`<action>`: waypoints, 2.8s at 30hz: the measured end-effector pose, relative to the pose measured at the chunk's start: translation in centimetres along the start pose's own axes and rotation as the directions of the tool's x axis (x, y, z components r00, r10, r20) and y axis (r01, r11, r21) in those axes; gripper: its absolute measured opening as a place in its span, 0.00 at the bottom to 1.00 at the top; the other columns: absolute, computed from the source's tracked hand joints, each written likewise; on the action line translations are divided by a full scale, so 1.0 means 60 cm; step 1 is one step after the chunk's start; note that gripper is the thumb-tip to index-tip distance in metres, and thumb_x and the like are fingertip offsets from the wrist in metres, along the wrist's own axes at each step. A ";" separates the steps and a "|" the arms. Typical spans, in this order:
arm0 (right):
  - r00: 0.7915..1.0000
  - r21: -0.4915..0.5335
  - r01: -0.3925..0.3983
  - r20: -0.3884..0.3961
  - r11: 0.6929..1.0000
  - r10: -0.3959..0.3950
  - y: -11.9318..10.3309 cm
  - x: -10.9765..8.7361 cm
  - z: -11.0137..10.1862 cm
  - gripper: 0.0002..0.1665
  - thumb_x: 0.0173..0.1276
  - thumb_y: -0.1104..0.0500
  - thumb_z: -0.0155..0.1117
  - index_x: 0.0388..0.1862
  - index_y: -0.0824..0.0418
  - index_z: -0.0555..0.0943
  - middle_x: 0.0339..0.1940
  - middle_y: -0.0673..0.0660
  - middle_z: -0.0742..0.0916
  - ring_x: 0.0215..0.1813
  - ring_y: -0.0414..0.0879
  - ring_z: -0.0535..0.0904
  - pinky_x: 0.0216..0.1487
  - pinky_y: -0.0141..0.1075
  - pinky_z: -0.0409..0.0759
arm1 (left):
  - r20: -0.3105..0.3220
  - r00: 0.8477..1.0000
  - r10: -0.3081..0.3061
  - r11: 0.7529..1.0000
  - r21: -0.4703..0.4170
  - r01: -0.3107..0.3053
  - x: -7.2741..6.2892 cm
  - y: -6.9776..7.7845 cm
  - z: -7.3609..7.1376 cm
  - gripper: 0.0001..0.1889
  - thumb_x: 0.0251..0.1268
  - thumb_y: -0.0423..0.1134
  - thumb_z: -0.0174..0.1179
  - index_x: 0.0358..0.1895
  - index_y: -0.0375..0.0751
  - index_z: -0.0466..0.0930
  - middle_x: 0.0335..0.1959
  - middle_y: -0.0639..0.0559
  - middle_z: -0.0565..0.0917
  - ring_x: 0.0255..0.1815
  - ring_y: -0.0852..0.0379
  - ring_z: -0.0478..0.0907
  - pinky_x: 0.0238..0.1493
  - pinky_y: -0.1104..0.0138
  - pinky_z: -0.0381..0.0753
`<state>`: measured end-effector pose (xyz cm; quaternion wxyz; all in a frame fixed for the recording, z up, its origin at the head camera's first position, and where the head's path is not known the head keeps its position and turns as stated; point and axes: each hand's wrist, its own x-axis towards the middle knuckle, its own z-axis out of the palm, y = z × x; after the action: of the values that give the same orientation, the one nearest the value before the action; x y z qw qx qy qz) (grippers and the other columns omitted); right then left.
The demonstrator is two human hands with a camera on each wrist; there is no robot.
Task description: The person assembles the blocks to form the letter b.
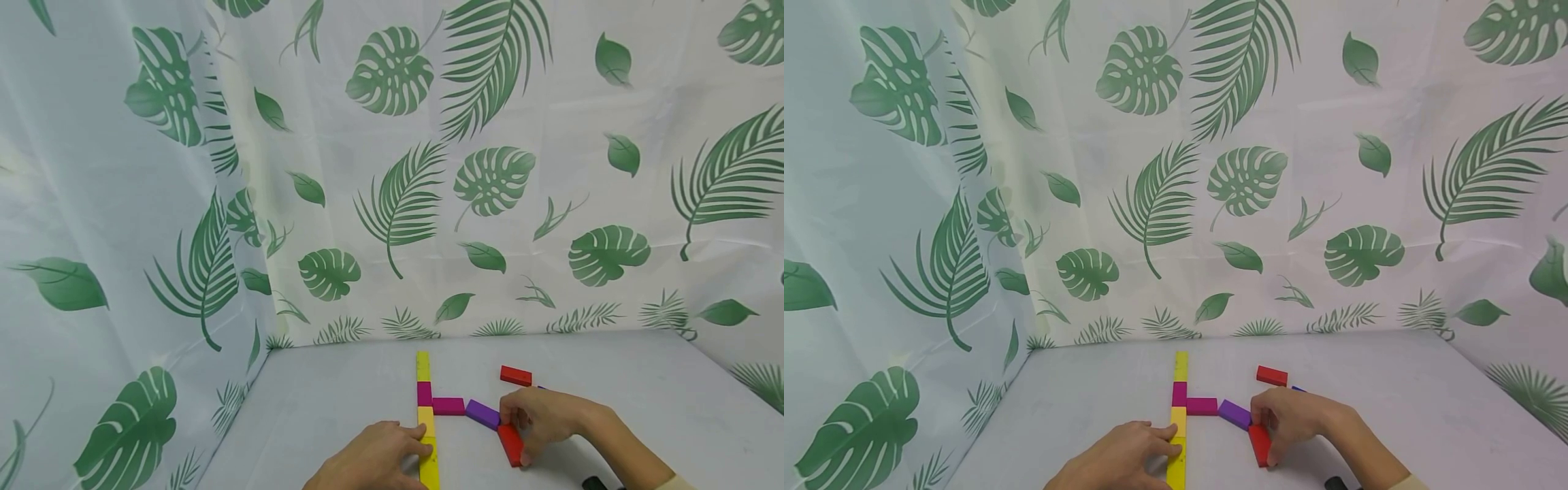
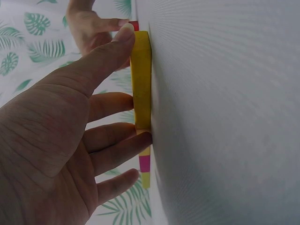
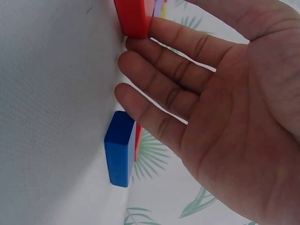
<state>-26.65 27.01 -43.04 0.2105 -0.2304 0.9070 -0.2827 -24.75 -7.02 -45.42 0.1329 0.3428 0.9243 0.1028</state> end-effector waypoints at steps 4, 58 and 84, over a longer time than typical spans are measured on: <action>1.000 -0.002 0.005 0.003 1.000 -0.005 0.002 0.001 0.000 0.24 0.49 0.58 0.87 0.42 0.50 0.82 0.37 0.51 0.84 0.42 0.47 0.77 0.40 0.35 0.74 | -0.006 1.000 -0.002 1.000 -0.010 0.002 -0.002 0.000 0.000 0.28 0.55 0.65 0.74 0.61 0.71 0.84 0.68 0.70 0.79 0.47 0.69 0.77 0.57 0.68 0.82; 0.872 -0.147 -0.001 -0.485 0.989 -0.071 0.060 0.018 -0.013 0.34 0.71 0.48 0.71 0.70 0.61 0.76 0.70 0.70 0.78 0.69 0.70 0.74 0.62 0.69 0.77 | -0.005 1.000 0.005 1.000 -0.004 -0.005 -0.002 0.000 0.000 0.28 0.56 0.65 0.73 0.61 0.70 0.84 0.68 0.70 0.80 0.50 0.70 0.79 0.59 0.67 0.82; 0.916 -0.057 -0.009 -0.401 0.998 -0.015 0.102 0.027 -0.006 0.32 0.72 0.51 0.70 0.70 0.63 0.77 0.64 0.62 0.83 0.65 0.60 0.78 0.65 0.61 0.78 | -0.023 0.999 0.026 1.000 0.005 -0.026 -0.003 -0.005 0.001 0.29 0.54 0.67 0.73 0.62 0.71 0.84 0.69 0.70 0.79 0.50 0.70 0.79 0.60 0.67 0.82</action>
<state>-30.00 30.79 -46.92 0.0131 -0.1748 0.9383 -0.2981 -24.77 -7.36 -45.54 0.1200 0.3537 0.9215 0.1062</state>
